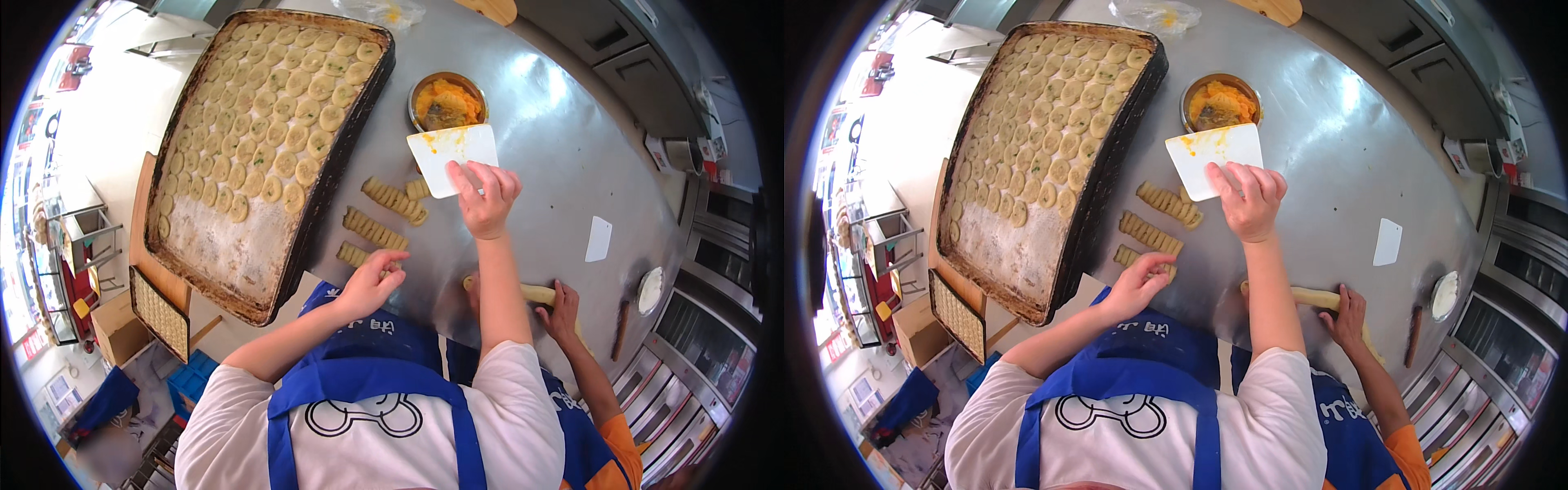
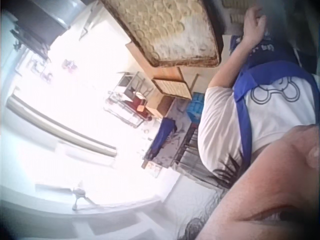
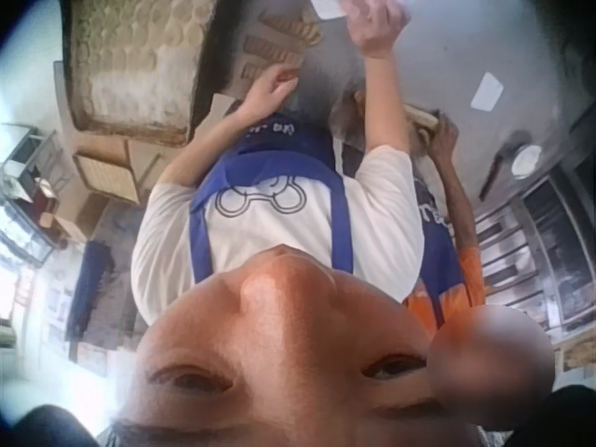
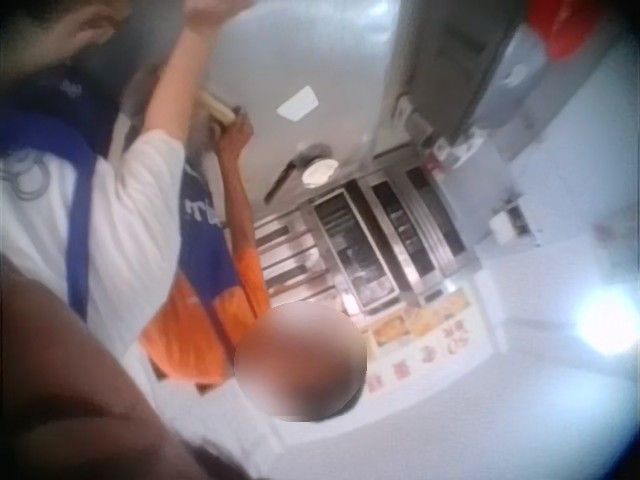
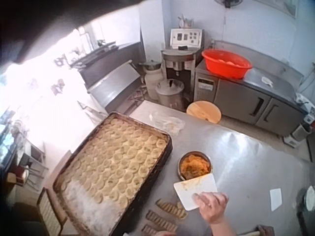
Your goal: The person places small pieces of dough onto a large metal tray and later uses a scraper to scoop filling from a bowl.
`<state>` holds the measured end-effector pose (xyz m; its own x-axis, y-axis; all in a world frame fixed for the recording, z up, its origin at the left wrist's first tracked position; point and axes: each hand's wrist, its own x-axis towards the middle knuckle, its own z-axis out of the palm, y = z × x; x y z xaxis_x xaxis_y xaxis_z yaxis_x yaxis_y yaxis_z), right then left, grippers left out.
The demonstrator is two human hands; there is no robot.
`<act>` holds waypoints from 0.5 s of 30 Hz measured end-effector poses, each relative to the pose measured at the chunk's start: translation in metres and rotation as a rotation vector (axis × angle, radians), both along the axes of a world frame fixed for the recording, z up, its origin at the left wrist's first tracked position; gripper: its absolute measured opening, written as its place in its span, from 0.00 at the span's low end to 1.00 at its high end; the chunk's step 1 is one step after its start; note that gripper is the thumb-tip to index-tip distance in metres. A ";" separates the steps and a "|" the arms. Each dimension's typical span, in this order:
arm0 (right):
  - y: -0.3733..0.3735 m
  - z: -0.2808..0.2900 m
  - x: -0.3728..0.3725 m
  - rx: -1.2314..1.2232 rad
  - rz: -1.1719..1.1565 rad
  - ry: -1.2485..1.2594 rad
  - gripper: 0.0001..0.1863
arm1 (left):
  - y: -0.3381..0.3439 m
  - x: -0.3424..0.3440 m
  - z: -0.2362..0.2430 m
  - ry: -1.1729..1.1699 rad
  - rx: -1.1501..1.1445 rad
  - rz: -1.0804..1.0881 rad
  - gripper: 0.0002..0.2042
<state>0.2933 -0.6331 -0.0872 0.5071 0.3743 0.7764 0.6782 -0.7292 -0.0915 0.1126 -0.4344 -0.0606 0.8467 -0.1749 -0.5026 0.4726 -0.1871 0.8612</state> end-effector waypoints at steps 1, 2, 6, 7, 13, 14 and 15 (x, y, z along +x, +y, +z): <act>0.004 0.000 -0.004 -0.001 0.002 -0.008 0.16 | 0.004 -0.007 0.006 -0.023 0.011 -0.005 0.18; 0.008 0.000 -0.008 -0.001 0.004 -0.015 0.16 | 0.007 -0.013 0.012 -0.046 0.022 -0.010 0.18; 0.022 0.000 -0.002 0.076 -0.029 0.145 0.10 | 0.021 -0.031 0.032 -0.083 0.062 -0.003 0.18; 0.023 -0.010 0.009 0.165 -0.065 0.248 0.09 | 0.026 -0.034 0.037 -0.093 0.078 -0.001 0.18; 0.006 -0.043 0.125 0.950 -0.188 1.099 0.19 | 0.055 -0.059 0.050 -0.075 0.131 0.007 0.16; 0.002 -0.050 0.139 0.918 -0.227 1.189 0.20 | 0.059 -0.061 0.055 -0.062 0.138 0.009 0.16; -0.001 -0.055 0.151 0.886 -0.259 1.281 0.20 | 0.064 -0.063 0.059 -0.039 0.129 0.032 0.16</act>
<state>0.4443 -0.6340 -0.1419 0.9479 -0.1453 -0.2836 -0.3100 -0.2148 -0.9261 0.0497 -0.3699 -0.0020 0.8700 -0.0832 -0.4859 0.4469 -0.2829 0.8487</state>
